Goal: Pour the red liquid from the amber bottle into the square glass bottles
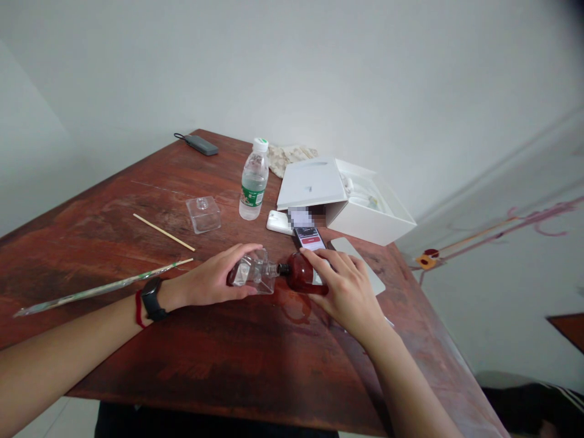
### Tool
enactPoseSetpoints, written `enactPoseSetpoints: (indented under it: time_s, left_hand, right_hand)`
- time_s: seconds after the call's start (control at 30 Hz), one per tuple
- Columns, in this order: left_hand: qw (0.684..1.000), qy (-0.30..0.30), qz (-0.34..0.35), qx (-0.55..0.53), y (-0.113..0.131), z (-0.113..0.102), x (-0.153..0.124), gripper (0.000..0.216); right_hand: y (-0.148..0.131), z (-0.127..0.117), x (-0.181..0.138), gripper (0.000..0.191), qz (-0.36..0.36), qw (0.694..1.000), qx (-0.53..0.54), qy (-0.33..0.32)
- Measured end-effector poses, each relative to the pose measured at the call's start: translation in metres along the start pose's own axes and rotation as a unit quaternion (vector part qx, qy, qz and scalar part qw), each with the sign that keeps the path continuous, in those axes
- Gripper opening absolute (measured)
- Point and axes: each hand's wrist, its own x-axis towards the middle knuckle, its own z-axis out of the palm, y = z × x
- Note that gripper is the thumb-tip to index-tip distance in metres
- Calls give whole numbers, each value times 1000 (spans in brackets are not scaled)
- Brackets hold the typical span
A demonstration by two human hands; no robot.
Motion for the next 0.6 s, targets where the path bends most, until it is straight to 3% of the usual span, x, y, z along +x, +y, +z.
enactPoseSetpoints:
  time_s: [0.6]
  left_hand:
    - [1000,-2,0,0,1,-1,0,83]
  right_hand:
    - [-1,0,1,69,5,1000,-2,-2]
